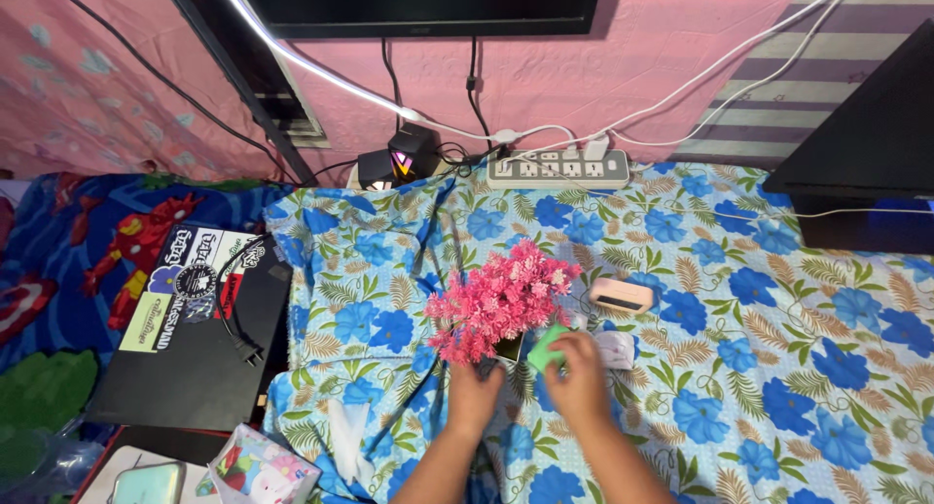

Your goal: The person cleans a small glass container with a cloth, wipes several small items, and places a small decorative plant on a shelf.

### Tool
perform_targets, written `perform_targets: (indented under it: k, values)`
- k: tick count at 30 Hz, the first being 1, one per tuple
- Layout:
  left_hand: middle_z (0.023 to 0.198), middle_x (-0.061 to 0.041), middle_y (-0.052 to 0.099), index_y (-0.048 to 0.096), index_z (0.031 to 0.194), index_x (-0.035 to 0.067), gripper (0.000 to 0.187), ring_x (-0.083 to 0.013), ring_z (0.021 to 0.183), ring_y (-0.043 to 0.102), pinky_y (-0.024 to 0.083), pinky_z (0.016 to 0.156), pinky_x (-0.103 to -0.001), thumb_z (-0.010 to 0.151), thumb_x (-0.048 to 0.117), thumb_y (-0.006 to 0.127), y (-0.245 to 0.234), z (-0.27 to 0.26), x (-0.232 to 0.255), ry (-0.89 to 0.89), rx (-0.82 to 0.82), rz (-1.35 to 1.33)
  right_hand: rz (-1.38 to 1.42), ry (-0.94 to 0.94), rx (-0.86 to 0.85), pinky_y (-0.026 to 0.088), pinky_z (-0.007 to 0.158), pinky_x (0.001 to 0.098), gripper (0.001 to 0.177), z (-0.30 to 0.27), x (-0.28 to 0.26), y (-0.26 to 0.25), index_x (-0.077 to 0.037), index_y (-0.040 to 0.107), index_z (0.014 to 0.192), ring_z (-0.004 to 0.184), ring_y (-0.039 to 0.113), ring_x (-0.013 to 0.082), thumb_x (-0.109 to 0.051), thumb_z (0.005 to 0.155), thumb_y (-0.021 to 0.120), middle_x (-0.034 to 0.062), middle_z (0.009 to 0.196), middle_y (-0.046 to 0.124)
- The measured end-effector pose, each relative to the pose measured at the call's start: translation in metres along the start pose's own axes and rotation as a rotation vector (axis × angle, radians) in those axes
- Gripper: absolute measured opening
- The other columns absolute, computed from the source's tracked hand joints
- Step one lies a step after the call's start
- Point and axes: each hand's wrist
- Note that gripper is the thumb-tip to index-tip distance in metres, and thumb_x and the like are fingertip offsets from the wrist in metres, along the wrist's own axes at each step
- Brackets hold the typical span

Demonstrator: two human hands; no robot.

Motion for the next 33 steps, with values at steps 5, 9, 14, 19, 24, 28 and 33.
perform_targets:
  k: [5, 9, 14, 19, 24, 28, 33]
  values:
    - [0.105, -0.025, 0.069, 0.071, 0.098, -0.003, 0.055, -0.0436, 0.106, 0.061, 0.046, 0.101, -0.049, 0.068, 0.038, 0.092, 0.017, 0.002, 0.025, -0.332, -0.122, 0.353, -0.095, 0.066, -0.066, 0.051, 0.094, 0.0439, 0.028, 0.002, 0.017, -0.029, -0.008, 0.071, 0.1, 0.114, 0.06, 0.0373, -0.006, 0.072, 0.073, 0.0146, 0.119, 0.064]
    - [0.088, -0.022, 0.072, 0.076, 0.09, 0.002, 0.048, -0.0452, 0.089, 0.067, 0.049, 0.091, -0.05, 0.068, 0.041, 0.092, 0.034, 0.011, 0.027, -0.346, -0.039, 0.435, 0.099, -0.014, -0.099, 0.052, 0.092, 0.0416, 0.026, 0.006, 0.003, -0.024, -0.007, 0.069, 0.101, 0.108, 0.064, 0.0348, -0.006, 0.075, 0.072, 0.0138, 0.117, 0.065]
    - [0.105, -0.023, 0.071, 0.066, 0.113, -0.003, 0.062, -0.0406, 0.103, 0.067, 0.052, 0.092, -0.046, 0.061, 0.023, 0.087, 0.014, 0.029, 0.036, -0.144, 0.075, 0.133, 0.198, 0.13, -0.205, 0.056, 0.078, 0.0355, 0.027, 0.035, -0.008, -0.039, -0.007, 0.068, 0.105, 0.095, 0.07, 0.0258, -0.006, 0.078, 0.071, 0.0091, 0.108, 0.068]
    - [0.116, -0.022, 0.071, 0.06, 0.127, -0.001, 0.075, -0.0371, 0.109, 0.068, 0.053, 0.095, -0.042, 0.062, 0.024, 0.087, -0.03, 0.056, 0.069, -0.038, -0.124, 0.066, 0.208, 0.023, -0.172, 0.056, 0.081, 0.0333, 0.027, 0.065, -0.021, -0.064, -0.006, 0.067, 0.107, 0.092, 0.072, 0.0222, -0.005, 0.081, 0.071, 0.0084, 0.102, 0.07]
    - [0.118, -0.021, 0.064, 0.051, 0.133, -0.005, 0.086, -0.0329, 0.109, 0.067, 0.054, 0.093, -0.039, 0.062, 0.027, 0.089, -0.067, 0.087, 0.123, 0.031, -0.309, 0.008, 0.406, 0.091, -0.162, 0.057, 0.081, 0.0337, 0.046, 0.098, -0.029, -0.085, -0.005, 0.059, 0.121, 0.09, 0.07, 0.0175, -0.009, 0.079, 0.077, 0.0059, 0.098, 0.071]
    - [0.113, -0.015, 0.068, 0.059, 0.128, 0.0, 0.076, -0.0259, 0.098, 0.068, 0.055, 0.085, -0.035, 0.064, 0.031, 0.085, -0.09, 0.098, 0.168, -0.124, -0.512, 0.037, 0.827, 0.225, -0.415, 0.053, 0.087, 0.034, 0.064, 0.122, -0.017, -0.113, -0.014, 0.05, 0.137, 0.102, 0.063, 0.0129, -0.009, 0.079, 0.076, -0.0014, 0.11, 0.064]
    - [0.118, -0.012, 0.067, 0.053, 0.137, 0.005, 0.085, -0.0205, 0.102, 0.065, 0.054, 0.086, -0.033, 0.062, 0.028, 0.087, -0.096, 0.103, 0.191, -0.039, -0.539, -0.037, 0.688, 0.25, -0.68, 0.057, 0.088, 0.0387, 0.055, 0.13, -0.015, -0.137, -0.004, 0.065, 0.127, 0.098, 0.069, 0.0191, -0.012, 0.077, 0.086, 0.0048, 0.109, 0.074]
Point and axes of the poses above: each hand's wrist, its own z-axis towards the middle knuckle, its own y-axis out of the palm, x = y × z
